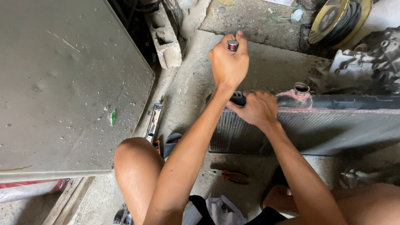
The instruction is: The person uses a screwdriver to pry and separate a plastic cap from the top of a car radiator. They repeatedly insert the tool into the seam and lever the cap to loosen it.
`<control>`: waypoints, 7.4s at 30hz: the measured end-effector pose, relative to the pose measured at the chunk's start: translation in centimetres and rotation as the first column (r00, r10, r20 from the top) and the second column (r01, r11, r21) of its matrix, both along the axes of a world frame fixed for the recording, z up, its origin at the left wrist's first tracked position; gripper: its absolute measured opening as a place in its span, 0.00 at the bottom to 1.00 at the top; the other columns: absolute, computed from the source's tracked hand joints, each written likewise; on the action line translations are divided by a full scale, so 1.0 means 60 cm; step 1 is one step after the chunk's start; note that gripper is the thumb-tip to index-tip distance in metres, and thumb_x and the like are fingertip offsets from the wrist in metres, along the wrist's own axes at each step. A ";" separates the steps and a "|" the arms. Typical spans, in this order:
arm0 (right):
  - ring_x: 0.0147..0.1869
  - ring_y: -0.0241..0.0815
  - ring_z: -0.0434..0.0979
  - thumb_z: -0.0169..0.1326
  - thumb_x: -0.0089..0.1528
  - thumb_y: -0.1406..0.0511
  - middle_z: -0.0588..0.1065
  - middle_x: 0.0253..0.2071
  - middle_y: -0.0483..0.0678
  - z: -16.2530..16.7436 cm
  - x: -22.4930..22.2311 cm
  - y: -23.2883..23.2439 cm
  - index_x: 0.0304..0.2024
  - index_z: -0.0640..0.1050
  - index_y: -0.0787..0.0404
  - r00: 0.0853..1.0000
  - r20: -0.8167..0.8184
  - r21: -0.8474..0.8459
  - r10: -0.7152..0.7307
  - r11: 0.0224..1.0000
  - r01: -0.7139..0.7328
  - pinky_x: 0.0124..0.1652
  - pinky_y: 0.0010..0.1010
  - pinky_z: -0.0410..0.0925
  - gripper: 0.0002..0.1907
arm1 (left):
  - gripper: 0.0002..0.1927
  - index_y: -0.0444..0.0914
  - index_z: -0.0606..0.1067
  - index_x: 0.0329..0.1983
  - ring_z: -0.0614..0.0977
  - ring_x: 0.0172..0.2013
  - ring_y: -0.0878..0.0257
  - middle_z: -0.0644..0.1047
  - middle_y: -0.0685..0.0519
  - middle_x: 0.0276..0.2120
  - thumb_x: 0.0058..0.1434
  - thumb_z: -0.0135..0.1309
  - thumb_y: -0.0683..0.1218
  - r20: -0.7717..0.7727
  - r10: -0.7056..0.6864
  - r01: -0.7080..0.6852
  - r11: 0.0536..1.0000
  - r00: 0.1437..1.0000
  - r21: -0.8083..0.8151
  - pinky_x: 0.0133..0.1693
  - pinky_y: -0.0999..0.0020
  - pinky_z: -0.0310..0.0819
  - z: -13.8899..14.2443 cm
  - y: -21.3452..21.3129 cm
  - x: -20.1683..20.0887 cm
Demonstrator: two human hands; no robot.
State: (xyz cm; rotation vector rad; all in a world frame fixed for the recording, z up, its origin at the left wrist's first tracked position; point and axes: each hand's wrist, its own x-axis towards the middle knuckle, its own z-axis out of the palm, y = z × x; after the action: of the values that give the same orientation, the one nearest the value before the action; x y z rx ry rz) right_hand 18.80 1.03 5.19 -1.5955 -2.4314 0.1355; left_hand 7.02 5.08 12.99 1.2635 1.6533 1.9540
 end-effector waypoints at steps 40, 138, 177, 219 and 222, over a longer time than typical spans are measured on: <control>0.33 0.60 0.82 0.56 0.55 0.34 0.79 0.26 0.61 -0.013 -0.006 0.025 0.31 0.85 0.61 1.000 -0.022 0.056 -0.015 0.998 0.016 0.37 0.51 0.72 0.37 | 0.17 0.34 0.78 0.25 0.82 0.26 0.44 0.80 0.40 0.20 0.61 0.51 0.51 -0.054 0.053 -0.062 0.983 0.997 -0.170 0.34 0.54 0.76 -0.003 0.066 -0.005; 0.27 0.59 0.80 0.55 0.58 0.36 0.77 0.22 0.58 -0.023 0.008 0.004 0.28 0.84 0.61 0.994 -0.083 0.189 0.075 0.980 -0.058 0.29 0.48 0.71 0.35 | 0.20 0.32 0.70 0.18 0.70 0.14 0.56 0.73 0.46 0.12 0.64 0.52 0.48 0.076 -0.010 0.014 0.999 0.997 -0.052 0.25 0.57 0.68 -0.011 0.032 -0.019; 0.29 0.58 0.81 0.63 0.51 0.41 0.80 0.27 0.57 -0.016 0.012 -0.010 0.32 0.84 0.61 0.992 -0.095 0.226 0.082 0.972 -0.058 0.32 0.48 0.72 0.30 | 0.20 0.33 0.70 0.21 0.66 0.14 0.60 0.69 0.48 0.12 0.67 0.53 0.48 0.007 -0.024 0.023 0.997 1.000 0.074 0.22 0.59 0.62 0.005 -0.040 0.007; 0.25 0.56 0.79 0.58 0.55 0.35 0.78 0.22 0.56 -0.013 0.006 -0.004 0.26 0.83 0.61 0.992 -0.111 0.131 0.055 0.991 -0.040 0.28 0.47 0.70 0.35 | 0.17 0.33 0.76 0.24 0.83 0.22 0.45 0.79 0.42 0.18 0.63 0.49 0.50 -0.017 -0.106 0.099 0.968 0.994 -0.231 0.32 0.54 0.76 -0.002 0.048 -0.008; 0.25 0.57 0.79 0.59 0.55 0.35 0.78 0.23 0.56 -0.014 0.004 -0.003 0.26 0.84 0.61 0.991 -0.113 0.166 0.064 0.985 -0.045 0.28 0.47 0.71 0.35 | 0.18 0.33 0.77 0.24 0.83 0.26 0.42 0.80 0.41 0.20 0.63 0.50 0.50 -0.037 -0.078 0.065 0.962 0.996 -0.263 0.34 0.53 0.76 -0.002 0.055 -0.009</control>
State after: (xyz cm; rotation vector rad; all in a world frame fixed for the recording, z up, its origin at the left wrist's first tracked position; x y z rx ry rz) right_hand 19.07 0.86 4.32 -1.4105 -2.3312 0.0371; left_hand 6.47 8.36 12.90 1.2555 1.7920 1.6114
